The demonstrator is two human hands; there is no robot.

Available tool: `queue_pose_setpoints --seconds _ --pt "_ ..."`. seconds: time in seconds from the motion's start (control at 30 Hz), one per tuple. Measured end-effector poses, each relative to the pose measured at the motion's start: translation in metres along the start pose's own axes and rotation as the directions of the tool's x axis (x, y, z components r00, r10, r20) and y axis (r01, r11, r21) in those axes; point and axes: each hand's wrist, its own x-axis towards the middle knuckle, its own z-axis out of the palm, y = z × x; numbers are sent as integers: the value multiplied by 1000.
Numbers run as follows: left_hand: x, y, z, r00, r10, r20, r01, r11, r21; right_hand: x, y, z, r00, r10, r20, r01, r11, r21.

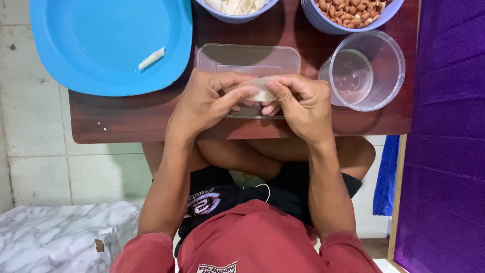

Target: Manually wrapping small food items into thin dough wrappers to prepare snacks.

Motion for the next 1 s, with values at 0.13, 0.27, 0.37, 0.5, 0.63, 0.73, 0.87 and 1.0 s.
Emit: queue_pose_setpoints --seconds 0.13,0.27,0.37,0.5,0.63,0.73,0.87,1.0 --pt "-2 -4 -2 1000 14 -21 -14 1000 -8 0 0 4 1000 2 9 -2 1000 -12" --pt "0 -4 -3 1000 20 -6 -20 1000 17 -1 2 3 1000 3 1 -3 1000 -21" --pt "-1 -7 -2 1000 24 0 -24 1000 9 0 3 4 1000 3 18 -3 1000 -30" --pt "-4 -5 -5 1000 13 6 -13 1000 -11 -3 11 -2 1000 19 17 -19 1000 -17" --pt "-5 -3 -5 1000 0 7 1 999 -43 0 -2 3 999 0 34 2 997 -71" --pt "-4 -2 -7 1000 3 27 -3 1000 -3 -1 0 4 999 34 22 -33 999 -15" --pt "-4 -9 -9 1000 23 -5 -23 999 -36 1 -6 5 1000 25 14 -24 999 -21" --pt "-6 -5 -7 999 32 -15 -32 999 -31 5 -6 8 998 7 62 -6 1000 -28"
